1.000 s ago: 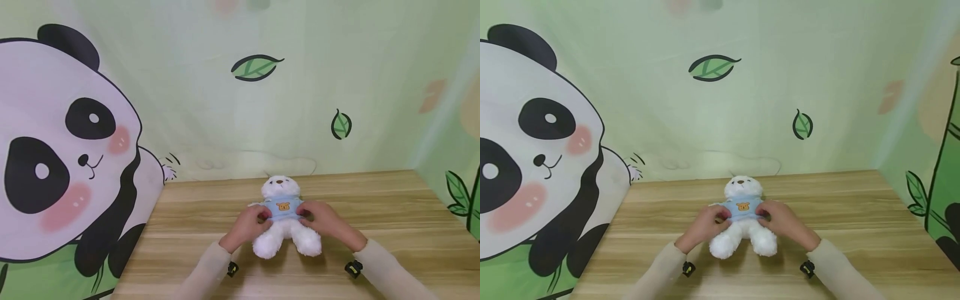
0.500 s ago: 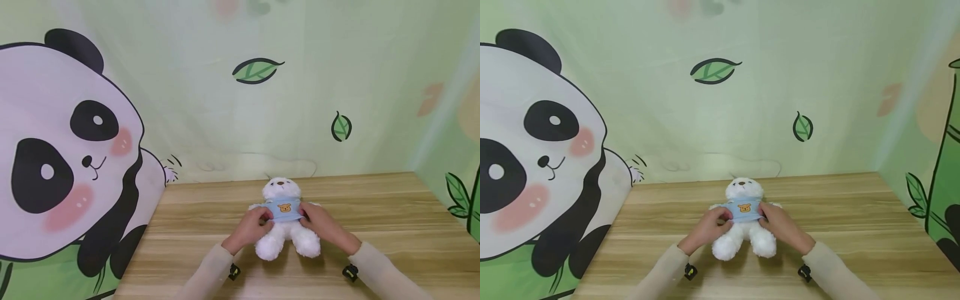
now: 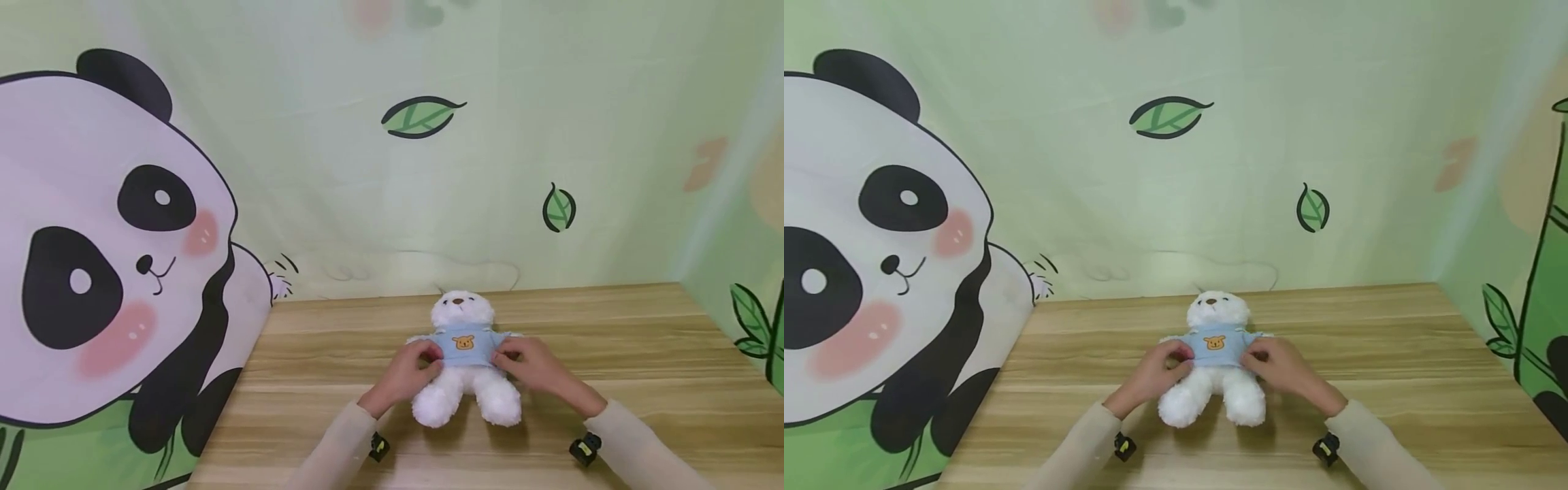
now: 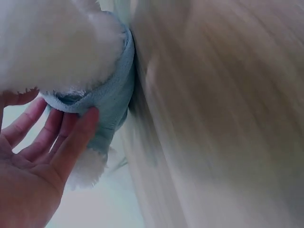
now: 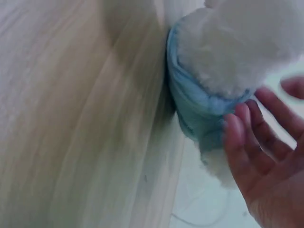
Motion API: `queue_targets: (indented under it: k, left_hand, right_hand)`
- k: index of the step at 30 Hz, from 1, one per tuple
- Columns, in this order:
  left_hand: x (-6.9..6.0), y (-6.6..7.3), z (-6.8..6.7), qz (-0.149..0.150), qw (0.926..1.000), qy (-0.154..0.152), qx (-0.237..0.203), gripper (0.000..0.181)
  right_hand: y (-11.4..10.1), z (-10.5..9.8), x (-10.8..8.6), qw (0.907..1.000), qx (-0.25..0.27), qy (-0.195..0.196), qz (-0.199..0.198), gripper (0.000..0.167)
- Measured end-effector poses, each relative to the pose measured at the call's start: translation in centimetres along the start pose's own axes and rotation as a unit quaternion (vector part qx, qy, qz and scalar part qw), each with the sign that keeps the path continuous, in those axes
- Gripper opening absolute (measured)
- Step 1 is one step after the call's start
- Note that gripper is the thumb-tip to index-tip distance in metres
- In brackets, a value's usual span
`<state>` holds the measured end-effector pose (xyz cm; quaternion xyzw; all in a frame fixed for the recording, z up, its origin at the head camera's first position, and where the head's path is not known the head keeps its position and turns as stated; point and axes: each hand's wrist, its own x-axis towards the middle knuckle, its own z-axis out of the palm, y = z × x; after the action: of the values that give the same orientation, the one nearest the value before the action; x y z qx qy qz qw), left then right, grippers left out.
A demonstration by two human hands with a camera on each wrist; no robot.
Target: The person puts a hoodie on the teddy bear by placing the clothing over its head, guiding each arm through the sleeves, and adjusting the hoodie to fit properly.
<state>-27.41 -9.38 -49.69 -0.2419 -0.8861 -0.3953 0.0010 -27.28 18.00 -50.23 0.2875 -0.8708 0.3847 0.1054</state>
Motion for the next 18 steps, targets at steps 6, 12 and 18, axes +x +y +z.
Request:
queue_targets:
  k: [6,12,18]
  left_hand:
    - [1.1,0.6,-1.2,0.015,0.9945,0.101,0.024,0.012]
    - [3.7,0.3,-2.3,0.011,0.9993,0.026,0.023,0.037]
    - [5.2,-1.2,-1.6,-0.007,0.995,-0.096,0.024,0.056]
  right_hand:
    - [-0.4,-1.0,1.0,0.9943,-0.067,0.074,0.037,0.008]
    - [0.5,-1.3,3.2,0.9984,-0.026,-0.023,0.044,0.04]
    - [1.7,-0.6,4.0,0.9951,-0.003,-0.08,0.057,0.053]
